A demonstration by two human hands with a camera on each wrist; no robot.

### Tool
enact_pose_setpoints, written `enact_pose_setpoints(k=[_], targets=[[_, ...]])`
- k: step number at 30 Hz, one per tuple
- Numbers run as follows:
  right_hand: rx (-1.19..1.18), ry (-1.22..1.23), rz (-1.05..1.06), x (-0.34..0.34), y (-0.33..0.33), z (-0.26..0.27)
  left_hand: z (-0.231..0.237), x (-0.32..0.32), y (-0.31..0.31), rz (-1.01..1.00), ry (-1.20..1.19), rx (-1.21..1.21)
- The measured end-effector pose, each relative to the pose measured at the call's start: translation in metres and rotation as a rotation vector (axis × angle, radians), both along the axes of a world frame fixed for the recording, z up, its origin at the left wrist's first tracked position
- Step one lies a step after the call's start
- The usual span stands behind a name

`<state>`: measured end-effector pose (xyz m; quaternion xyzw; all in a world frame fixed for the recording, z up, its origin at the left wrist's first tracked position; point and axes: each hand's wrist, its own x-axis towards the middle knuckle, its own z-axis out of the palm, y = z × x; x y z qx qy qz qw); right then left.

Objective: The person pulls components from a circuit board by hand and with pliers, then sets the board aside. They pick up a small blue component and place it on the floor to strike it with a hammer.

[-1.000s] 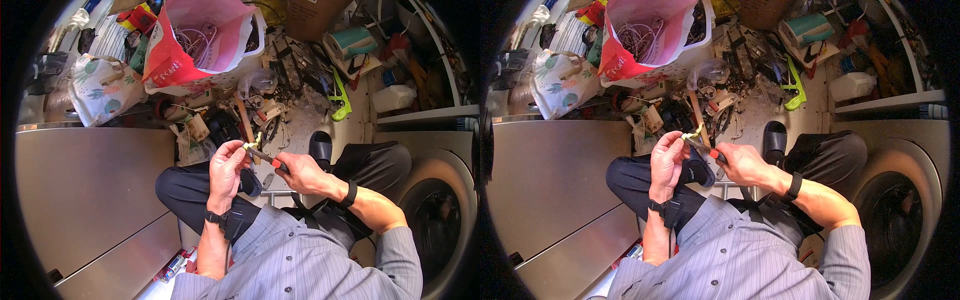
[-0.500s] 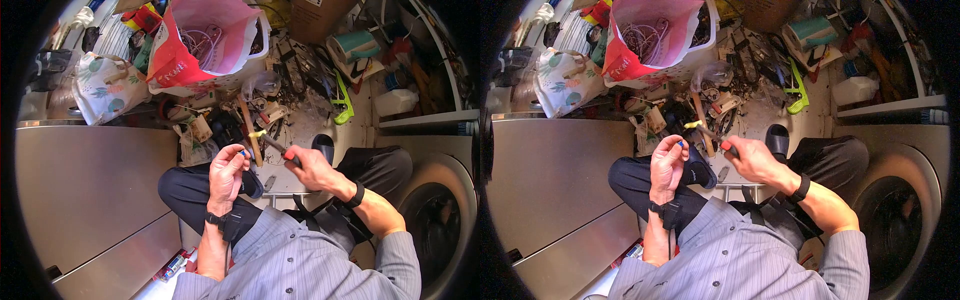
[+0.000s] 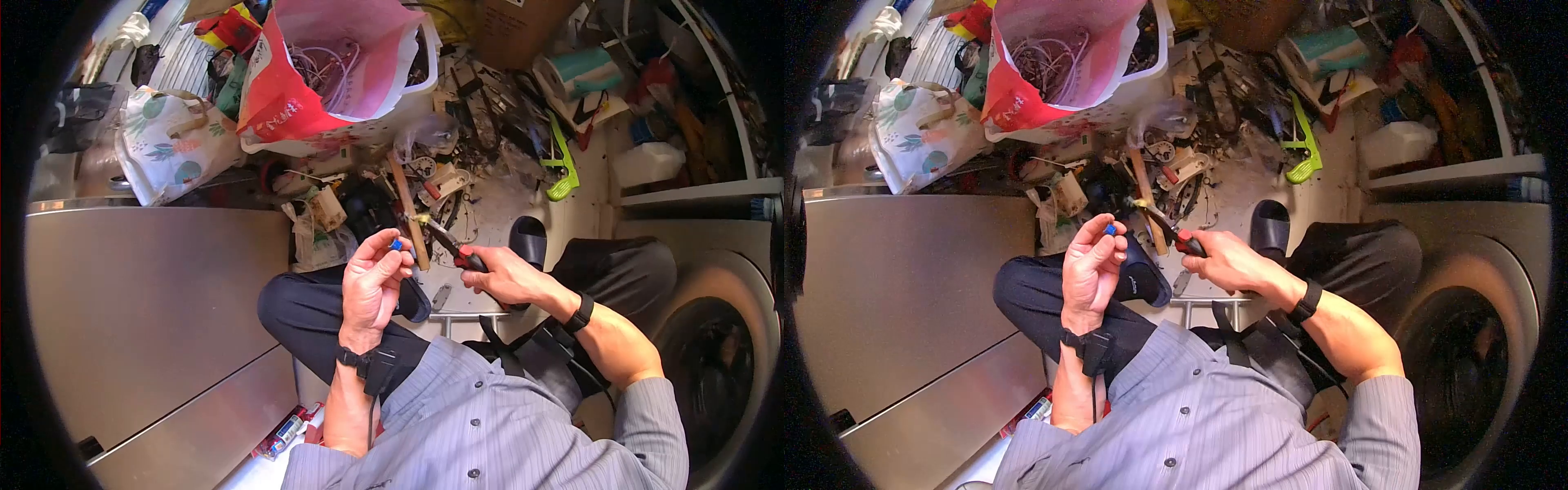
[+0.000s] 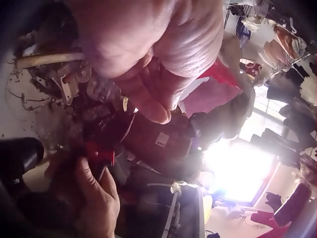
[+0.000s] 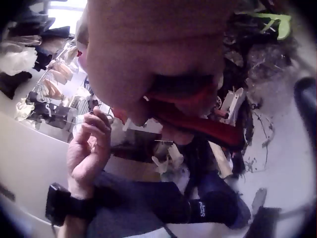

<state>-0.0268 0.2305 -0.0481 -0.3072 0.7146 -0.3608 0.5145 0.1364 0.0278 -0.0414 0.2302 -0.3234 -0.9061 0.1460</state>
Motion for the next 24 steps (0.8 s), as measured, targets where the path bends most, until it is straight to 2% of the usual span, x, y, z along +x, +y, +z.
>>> enact_pose_setpoints(k=[1, 4, 6, 8, 11, 16, 18, 19, 20, 22, 23, 24], targets=[[0.064, -0.133, -0.004, -0.001, -0.001, 0.002, -0.001, 0.000, 0.000, 0.003, -0.006, -0.004], [0.099, -0.180, -0.003, -0.003, -0.001, -0.002, -0.002, 0.000, -0.003, -0.006, -0.053, -0.014], [0.148, -0.123, 0.011, -0.006, 0.001, -0.013, -0.006, 0.001, -0.006, 0.031, -0.034, -0.002], [0.121, 0.289, 0.092, -0.009, 0.006, -0.036, -0.007, 0.002, -0.011, 0.064, -0.047, -0.016], [0.260, 0.317, 0.099, -0.018, 0.007, -0.042, -0.005, 0.005, -0.019, 0.107, -0.027, 0.020], [0.362, 0.377, 0.115, -0.023, 0.013, -0.111, 0.001, 0.004, -0.019, 0.189, -0.028, 0.028], [0.519, 0.007, 0.065, -0.024, 0.010, -0.138, -0.002, 0.005, -0.021, 0.160, -0.006, 0.028], [0.500, 0.169, 0.123, -0.020, 0.012, -0.165, -0.002, 0.005, -0.021, 0.157, -0.009, 0.038], [0.509, 0.167, 0.125, -0.016, 0.012, -0.186, 0.000, 0.006, -0.022, 0.163, -0.014, 0.030], [0.545, 0.357, 0.184, -0.004, 0.017, -0.224, 0.000, 0.006, -0.020, 0.163, -0.023, 0.033], [0.606, 0.382, 0.029, 0.008, 0.019, -0.249, 0.000, 0.006, -0.019, 0.158, -0.031, 0.042], [0.618, 0.320, -0.015, 0.012, 0.019, -0.242, 0.002, 0.007, -0.020, 0.161, -0.046, 0.045]])
